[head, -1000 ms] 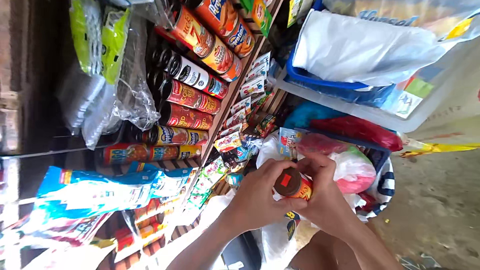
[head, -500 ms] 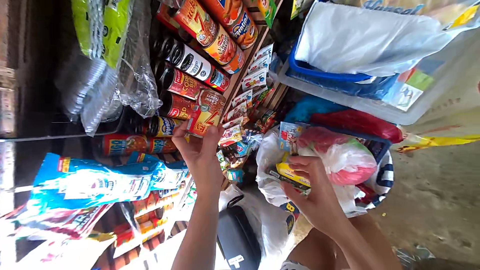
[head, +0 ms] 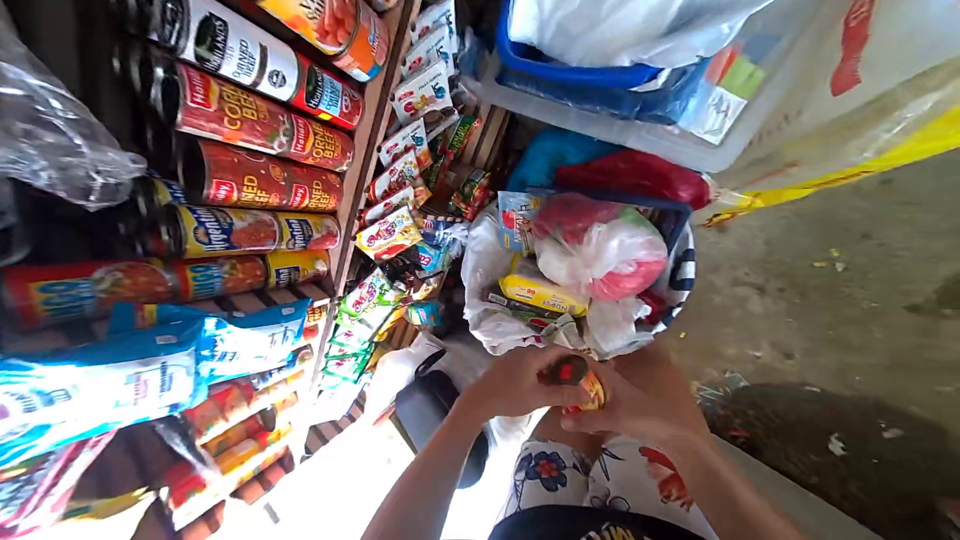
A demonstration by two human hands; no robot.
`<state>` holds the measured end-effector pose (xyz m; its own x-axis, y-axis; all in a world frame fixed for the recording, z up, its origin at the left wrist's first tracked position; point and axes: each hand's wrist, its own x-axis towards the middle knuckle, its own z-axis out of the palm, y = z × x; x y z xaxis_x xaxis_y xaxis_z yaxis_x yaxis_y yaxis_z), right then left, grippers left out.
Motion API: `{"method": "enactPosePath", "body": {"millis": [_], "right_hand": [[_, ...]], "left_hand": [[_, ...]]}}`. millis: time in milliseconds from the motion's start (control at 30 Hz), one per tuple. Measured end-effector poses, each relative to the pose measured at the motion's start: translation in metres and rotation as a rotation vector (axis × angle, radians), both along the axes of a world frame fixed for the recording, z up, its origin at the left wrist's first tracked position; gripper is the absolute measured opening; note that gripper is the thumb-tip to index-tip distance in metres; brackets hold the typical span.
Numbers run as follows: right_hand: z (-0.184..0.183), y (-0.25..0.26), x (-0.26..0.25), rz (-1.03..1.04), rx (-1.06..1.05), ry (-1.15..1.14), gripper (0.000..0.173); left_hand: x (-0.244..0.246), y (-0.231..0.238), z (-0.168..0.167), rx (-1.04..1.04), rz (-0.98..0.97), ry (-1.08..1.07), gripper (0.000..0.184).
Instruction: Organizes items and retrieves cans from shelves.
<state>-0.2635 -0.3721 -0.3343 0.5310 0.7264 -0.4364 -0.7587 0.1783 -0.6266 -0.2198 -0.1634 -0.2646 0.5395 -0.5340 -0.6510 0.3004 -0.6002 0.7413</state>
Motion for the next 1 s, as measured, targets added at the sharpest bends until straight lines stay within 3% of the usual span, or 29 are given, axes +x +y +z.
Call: {"method": "enactPosePath", "body": {"millis": [100,233,367,433,500,600,733,800,900,1000], "right_hand": [[-0.011,-0.012,-0.012,-0.027,-0.179,0.008,0.078],[-0.017,-0.020,-0.017,-0.163,-0.339,0.094,0.067],[-0.024,-0.020,-0.017,-0.267,-0.419,0.157,0.070],[-0.022,-0.018,-0.014,-0.303,-0.437,0.165,0.071],[-0.025,-0.017,-0.013,-0.336,-0.451,0.151,0.070],[-0.038,-0.015,-0.020,-0.401,-0.519,0.175,0.075],[-0.039,-0.002,-0.004,-0.537,-0.667,0.237,0.063],[-0.024,0.000,0.009,-0.555,-0.650,0.287,0.053],[-0.061,0.001,-0.013,-0.615,-0.586,0.248,0.064],[-0.061,-0.011,-0.025,-0.615,-0.408,0.205,0.064]], "left_hand": [[0.002,0.003,-0.019,0.005,0.105,0.113,0.044],[0.016,0.009,-0.074,0.391,0.261,-0.028,0.038],[0.034,-0.017,-0.139,0.629,0.322,-0.166,0.075],[0.047,-0.037,-0.151,0.668,0.389,-0.154,0.078],[0.057,-0.046,-0.154,0.692,0.476,-0.147,0.082],[0.056,-0.043,-0.154,0.662,0.549,-0.176,0.068],[0.048,-0.039,-0.150,0.414,0.564,-0.202,0.055],[0.043,-0.039,-0.148,0.293,0.614,-0.214,0.052],[0.030,-0.034,-0.134,0.245,0.704,-0.186,0.059],[0.015,-0.024,-0.097,0.266,0.806,-0.158,0.067]]}}
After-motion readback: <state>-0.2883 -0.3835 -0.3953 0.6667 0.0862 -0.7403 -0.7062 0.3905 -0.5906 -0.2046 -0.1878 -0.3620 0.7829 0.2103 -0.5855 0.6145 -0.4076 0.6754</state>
